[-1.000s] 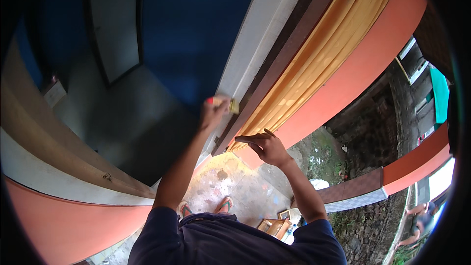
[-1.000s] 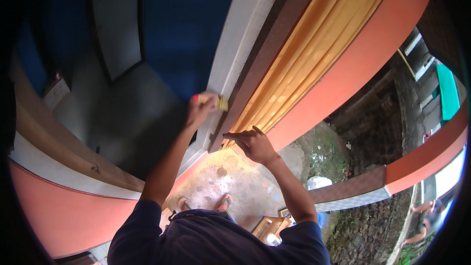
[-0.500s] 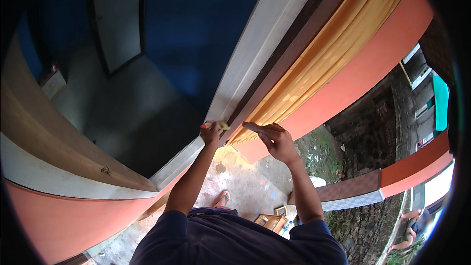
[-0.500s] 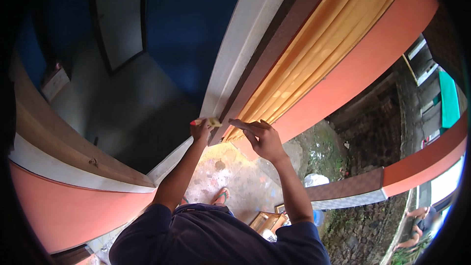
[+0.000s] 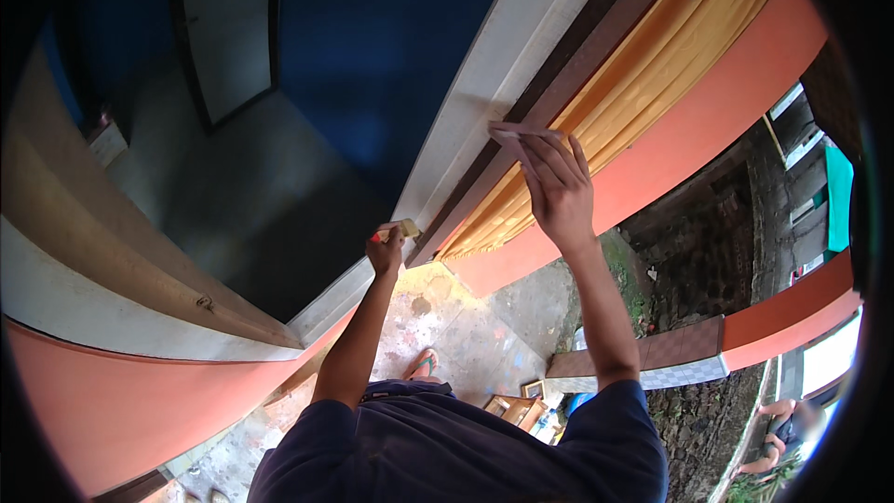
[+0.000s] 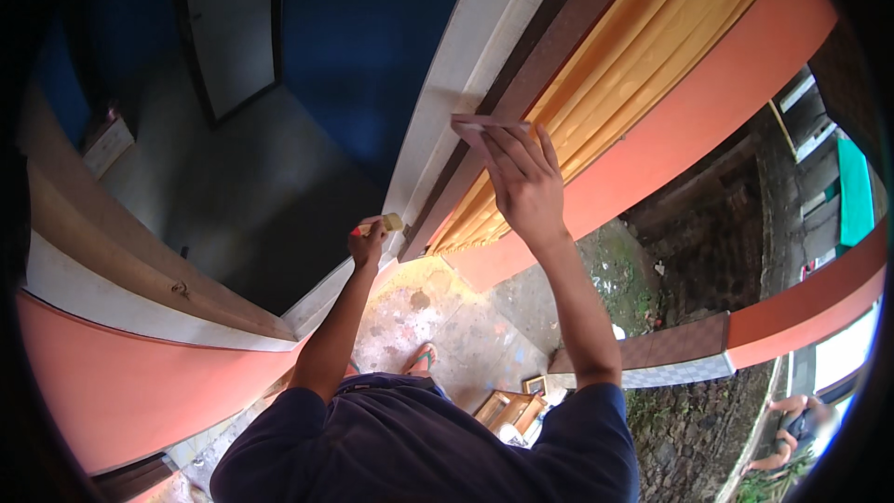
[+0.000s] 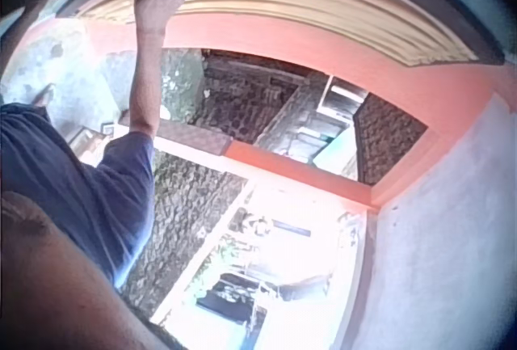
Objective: The person scrubs and wipes a white window frame using a small brush and a cloth. They alternate between brushing and wiping along the frame edges and corners, focusing on cleaning the surface.
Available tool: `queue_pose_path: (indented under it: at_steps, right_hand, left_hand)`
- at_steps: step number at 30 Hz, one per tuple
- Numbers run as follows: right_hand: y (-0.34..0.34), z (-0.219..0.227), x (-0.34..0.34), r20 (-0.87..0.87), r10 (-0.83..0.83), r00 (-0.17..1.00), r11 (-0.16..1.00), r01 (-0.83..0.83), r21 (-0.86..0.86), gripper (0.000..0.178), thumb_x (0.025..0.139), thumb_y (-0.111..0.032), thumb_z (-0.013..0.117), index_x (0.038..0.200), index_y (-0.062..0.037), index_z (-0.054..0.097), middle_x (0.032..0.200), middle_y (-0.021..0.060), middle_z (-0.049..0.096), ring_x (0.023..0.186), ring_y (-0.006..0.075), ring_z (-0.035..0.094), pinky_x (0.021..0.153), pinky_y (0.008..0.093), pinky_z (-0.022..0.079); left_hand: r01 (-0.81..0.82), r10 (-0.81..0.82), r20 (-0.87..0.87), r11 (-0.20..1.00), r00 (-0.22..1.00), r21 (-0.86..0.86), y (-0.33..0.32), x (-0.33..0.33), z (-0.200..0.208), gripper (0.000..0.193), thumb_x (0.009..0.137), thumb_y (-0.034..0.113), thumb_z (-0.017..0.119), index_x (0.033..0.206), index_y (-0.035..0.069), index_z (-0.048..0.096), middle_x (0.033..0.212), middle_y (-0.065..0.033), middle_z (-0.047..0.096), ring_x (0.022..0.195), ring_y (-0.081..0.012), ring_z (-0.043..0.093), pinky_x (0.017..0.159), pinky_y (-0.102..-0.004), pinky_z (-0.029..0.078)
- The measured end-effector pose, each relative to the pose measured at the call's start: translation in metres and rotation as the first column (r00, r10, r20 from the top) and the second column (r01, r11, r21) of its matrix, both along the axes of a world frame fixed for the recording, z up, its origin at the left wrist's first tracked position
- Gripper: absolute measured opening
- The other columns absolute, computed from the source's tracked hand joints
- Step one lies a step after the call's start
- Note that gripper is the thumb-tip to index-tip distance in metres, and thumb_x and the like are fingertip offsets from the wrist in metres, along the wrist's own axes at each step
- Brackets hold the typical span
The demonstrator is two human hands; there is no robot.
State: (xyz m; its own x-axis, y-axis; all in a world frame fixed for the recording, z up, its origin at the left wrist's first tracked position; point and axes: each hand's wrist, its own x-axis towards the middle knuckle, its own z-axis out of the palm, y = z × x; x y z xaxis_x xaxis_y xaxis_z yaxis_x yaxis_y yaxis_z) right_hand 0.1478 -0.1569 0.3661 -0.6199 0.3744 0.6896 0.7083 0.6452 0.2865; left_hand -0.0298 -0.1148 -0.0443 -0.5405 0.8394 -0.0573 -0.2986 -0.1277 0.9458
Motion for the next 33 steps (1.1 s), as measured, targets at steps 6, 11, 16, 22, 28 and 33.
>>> queue_pose_path:
  at_steps: [6, 11, 16, 22, 28, 33]
  right_hand:
    - [0.060, -0.088, 0.007, 0.428, -0.206, 0.880, 0.975, 0.147, 0.166, 0.037, 0.091, -0.017, 0.061, 0.125, -0.0118, 0.075, 0.130, 0.0039, 0.069, 0.131, 0.0235, 0.059, 0.127, 0.0555, 0.024]
    - [0.082, -0.211, -0.001, 0.681, -0.116, 0.723, 0.971, 0.228, -0.076, 0.040, 0.090, -0.019, 0.061, 0.129, -0.0173, 0.073, 0.125, -0.0004, 0.070, 0.131, 0.0177, 0.059, 0.131, 0.0570, 0.015]
    - [0.075, -0.105, -0.013, 0.431, -0.144, 0.891, 0.985, 0.172, -0.026, 0.043, 0.093, -0.012, 0.058, 0.134, -0.0200, 0.070, 0.129, -0.0016, 0.069, 0.128, 0.0166, 0.062, 0.127, 0.0600, 0.018]
    - [0.060, -0.258, 0.005, 0.596, -0.124, 0.794, 0.977, 0.203, -0.068, 0.041, 0.089, -0.015, 0.059, 0.127, -0.0195, 0.073, 0.125, -0.0002, 0.069, 0.134, 0.0189, 0.056, 0.130, 0.0540, 0.019]
    - [0.074, -0.146, -0.008, 0.285, -0.145, 0.948, 0.983, 0.171, -0.069, 0.044, 0.089, -0.017, 0.060, 0.132, -0.0173, 0.071, 0.131, 0.0003, 0.067, 0.141, 0.0196, 0.051, 0.129, 0.0607, 0.016]
    - [0.073, -0.247, 0.014, 0.540, -0.100, 0.836, 0.986, 0.156, -0.058, 0.042, 0.090, -0.020, 0.058, 0.128, -0.0155, 0.073, 0.128, 0.0040, 0.067, 0.137, 0.0216, 0.053, 0.130, 0.0540, 0.019]
  left_hand:
    - [0.056, -0.067, 0.190, 0.996, 0.979, 0.063, -0.061, -0.064, 0.066, 0.027, 0.100, 0.019, 0.073, 0.119, 0.000, 0.070, 0.113, -0.0125, 0.071, 0.097, -0.0209, 0.072, 0.087, -0.0368, 0.064]
    - [0.055, -0.135, 0.349, 0.971, 0.927, 0.231, -0.117, -0.104, 0.129, 0.028, 0.103, 0.018, 0.069, 0.124, 0.001, 0.066, 0.121, -0.0147, 0.066, 0.104, -0.0239, 0.072, 0.095, -0.0380, 0.062]
    - [-0.029, -0.089, 0.389, 0.958, 0.917, 0.286, -0.163, -0.139, 0.132, 0.020, 0.103, 0.013, 0.067, 0.120, 0.004, 0.061, 0.119, -0.0105, 0.062, 0.109, -0.0216, 0.068, 0.097, -0.0375, 0.061]
    - [-0.061, 0.009, 0.188, 0.961, 0.982, 0.271, -0.160, -0.133, 0.132, 0.021, 0.100, 0.007, 0.070, 0.117, 0.005, 0.058, 0.116, -0.0081, 0.059, 0.110, -0.0182, 0.065, 0.097, -0.0355, 0.060]
    - [-0.123, 0.125, -0.006, 0.983, 0.992, 0.136, -0.195, -0.152, 0.125, 0.016, 0.101, 0.009, 0.069, 0.114, 0.004, 0.062, 0.110, -0.0077, 0.063, 0.100, -0.0159, 0.066, 0.090, -0.0299, 0.057]
    - [-0.151, 0.167, -0.155, 0.982, 0.974, 0.111, -0.199, -0.156, 0.115, 0.013, 0.104, 0.013, 0.065, 0.112, 0.003, 0.064, 0.104, -0.0058, 0.065, 0.093, -0.0144, 0.065, 0.084, -0.0285, 0.052]
